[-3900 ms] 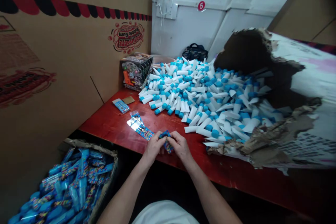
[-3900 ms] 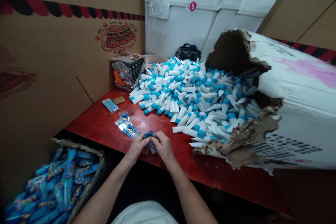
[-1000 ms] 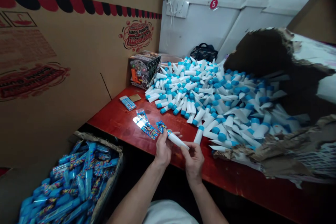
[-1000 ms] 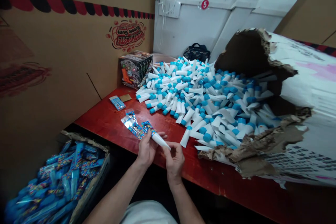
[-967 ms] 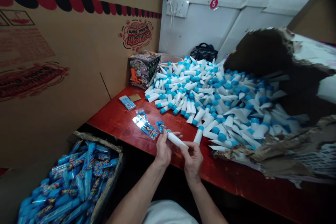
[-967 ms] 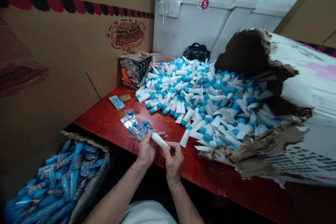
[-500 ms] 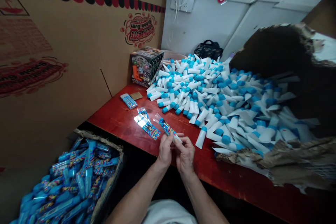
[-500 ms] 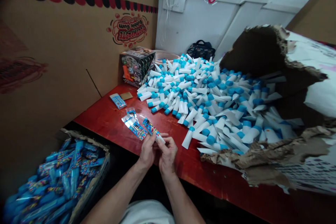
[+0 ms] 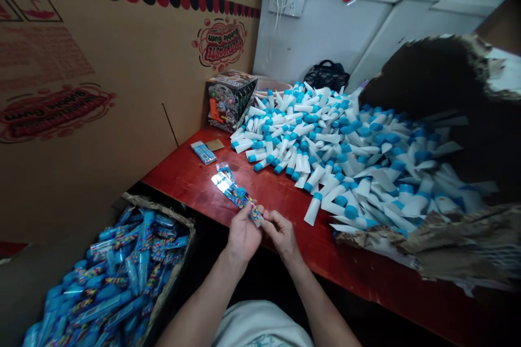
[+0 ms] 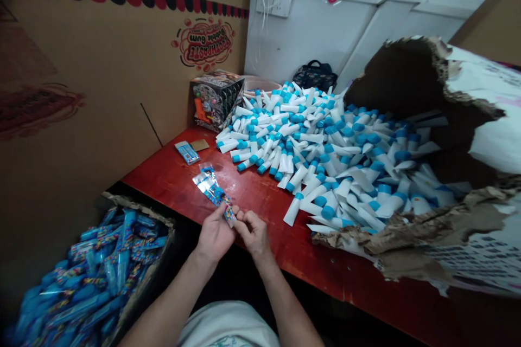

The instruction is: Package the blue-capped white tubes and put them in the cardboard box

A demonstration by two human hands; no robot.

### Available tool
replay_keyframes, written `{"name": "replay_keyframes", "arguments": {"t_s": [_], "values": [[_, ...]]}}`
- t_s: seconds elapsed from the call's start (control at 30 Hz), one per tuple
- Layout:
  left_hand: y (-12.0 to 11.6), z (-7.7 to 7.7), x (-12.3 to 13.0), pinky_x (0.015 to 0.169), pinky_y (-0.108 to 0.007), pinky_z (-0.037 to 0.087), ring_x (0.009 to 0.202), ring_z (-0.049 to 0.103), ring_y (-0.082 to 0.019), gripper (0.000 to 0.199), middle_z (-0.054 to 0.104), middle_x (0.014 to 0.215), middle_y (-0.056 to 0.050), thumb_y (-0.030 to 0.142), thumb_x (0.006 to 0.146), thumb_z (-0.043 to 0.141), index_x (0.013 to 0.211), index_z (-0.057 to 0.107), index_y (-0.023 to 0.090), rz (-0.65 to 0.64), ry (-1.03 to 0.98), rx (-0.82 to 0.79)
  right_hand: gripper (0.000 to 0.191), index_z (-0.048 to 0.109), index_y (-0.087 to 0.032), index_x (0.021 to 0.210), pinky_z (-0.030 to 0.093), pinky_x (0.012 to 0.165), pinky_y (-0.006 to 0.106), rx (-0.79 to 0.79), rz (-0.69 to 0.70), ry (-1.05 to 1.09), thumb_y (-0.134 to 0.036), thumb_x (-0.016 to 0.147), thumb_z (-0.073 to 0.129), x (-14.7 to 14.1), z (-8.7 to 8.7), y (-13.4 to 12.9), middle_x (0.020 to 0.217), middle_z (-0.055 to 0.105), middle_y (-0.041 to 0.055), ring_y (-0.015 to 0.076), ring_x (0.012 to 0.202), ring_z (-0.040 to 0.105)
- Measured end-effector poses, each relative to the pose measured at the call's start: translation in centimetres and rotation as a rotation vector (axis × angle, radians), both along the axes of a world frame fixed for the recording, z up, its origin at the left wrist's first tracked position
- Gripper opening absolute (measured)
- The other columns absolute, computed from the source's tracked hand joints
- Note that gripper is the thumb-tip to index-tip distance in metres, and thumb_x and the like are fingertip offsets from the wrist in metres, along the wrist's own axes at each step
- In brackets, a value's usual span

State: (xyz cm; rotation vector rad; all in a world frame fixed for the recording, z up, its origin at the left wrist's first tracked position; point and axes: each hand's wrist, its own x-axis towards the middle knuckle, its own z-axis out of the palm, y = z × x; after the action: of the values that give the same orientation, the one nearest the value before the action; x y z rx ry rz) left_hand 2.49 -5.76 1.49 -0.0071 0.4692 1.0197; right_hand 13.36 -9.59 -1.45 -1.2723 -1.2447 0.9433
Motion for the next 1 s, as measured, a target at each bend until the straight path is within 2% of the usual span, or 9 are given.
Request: {"name": "replay_keyframes", "arguments": {"t_s": [0.07,0.17,0.4,0.53,0.63,0.67,0.8,0.9,1.0], "values": [[-0.6,-0.1,-0.2,0.068,-0.026,0.048,0.066,0.056,-0.013,0.012,0.057,0.069,-0.004,0.017,0.084,0.052,0.076,0.060,0.014,0.024,-0.009,0.026,0.033,0.045,-0.019,0.059,0.033,0.053,0.021,-0.016,-0.028,-0.081,-0.040,0.081,0.060,-0.6,-0.3,0.0,0.058,0.040,-0.0058,0.0093,0.054,0.040],[-0.9,-0.2,-1.1,0.066,-0.024,0.048,0.065,0.055,-0.012,0.012,0.056,0.068,-0.004,0.016,0.084,0.054,0.075,0.060,0.013,0.072,0.010,0.035,0.034,0.044,-0.019,0.059,0.031,0.053,0.021,0.027,-0.036,-0.235,-0.038,0.086,0.054,-2.0,-0.2,0.0,0.058,0.041,-0.0051,0.0094,0.054,0.040],[-1.1,-0.3,-5.5,0.066,-0.023,0.050,0.067,0.058,-0.012,0.003,0.060,0.071,-0.003,0.016,0.076,0.063,0.075,0.061,0.014,0.313,0.160,0.075,0.036,0.057,-0.019,0.067,0.034,0.059,0.024,0.192,0.030,-0.708,-0.035,0.095,0.042,-6.8,1.1,1.0,0.063,0.053,0.0005,0.0128,0.060,0.050],[-1.0,-0.3,-7.7,0.072,-0.025,0.051,0.071,0.061,-0.012,0.012,0.064,0.076,-0.002,0.013,0.069,0.067,0.079,0.062,0.016,0.424,0.294,0.143,0.037,0.062,-0.018,0.073,0.036,0.059,0.024,0.215,0.137,-0.763,-0.036,0.097,0.039,-8.7,1.3,2.4,0.066,0.057,0.0017,0.0136,0.062,0.053],[-0.4,-0.7,-10.1,0.077,-0.033,0.053,0.072,0.065,-0.016,0.020,0.067,0.078,-0.003,0.011,0.065,0.066,0.084,0.061,0.017,0.478,0.436,0.183,0.035,0.062,-0.019,0.076,0.038,0.062,0.023,0.179,0.249,-0.773,-0.036,0.097,0.039,-8.1,1.4,3.9,0.072,0.059,0.0013,0.0132,0.066,0.055],[-0.2,-1.0,-11.2,0.078,-0.035,0.053,0.073,0.066,-0.017,0.025,0.068,0.078,-0.002,0.011,0.063,0.065,0.086,0.060,0.017,0.516,0.491,0.190,0.032,0.061,-0.019,0.080,0.039,0.064,0.023,0.156,0.221,-0.820,-0.036,0.097,0.040,-7.5,1.4,4.4,0.076,0.060,0.0022,0.0141,0.070,0.056],[0.3,-3.2,-16.2,0.086,-0.043,0.051,0.079,0.067,-0.020,0.036,0.066,0.083,-0.001,0.008,0.057,0.060,0.091,0.056,0.019,0.662,0.744,0.197,0.023,0.059,-0.018,0.096,0.035,0.071,0.030,-0.014,-0.071,-1.196,-0.038,0.092,0.049,-5.3,0.8,6.6,0.094,0.060,0.0087,0.0221,0.085,0.054],[-0.1,-4.8,-19.2,0.099,-0.048,0.041,0.102,0.061,-0.026,0.039,0.064,0.100,-0.003,0.012,0.060,0.057,0.098,0.056,0.020,0.617,1.111,0.181,0.017,0.058,-0.018,0.091,0.031,0.070,0.032,-0.054,-0.106,-1.367,-0.032,0.092,0.049,-4.4,-0.1,7.7,0.092,0.060,0.0087,0.0230,0.084,0.052],[-0.8,-5.4,-20.0,0.112,-0.048,0.022,0.130,0.038,-0.030,0.054,0.052,0.129,-0.006,0.017,0.063,0.060,0.117,0.052,0.022,0.570,1.563,0.208,0.016,0.059,-0.019,0.087,0.029,0.071,0.031,-0.027,-0.096,-1.331,-0.024,0.094,0.045,-3.8,-0.8,8.1,0.088,0.060,0.0066,0.0204,0.082,0.052]]}}
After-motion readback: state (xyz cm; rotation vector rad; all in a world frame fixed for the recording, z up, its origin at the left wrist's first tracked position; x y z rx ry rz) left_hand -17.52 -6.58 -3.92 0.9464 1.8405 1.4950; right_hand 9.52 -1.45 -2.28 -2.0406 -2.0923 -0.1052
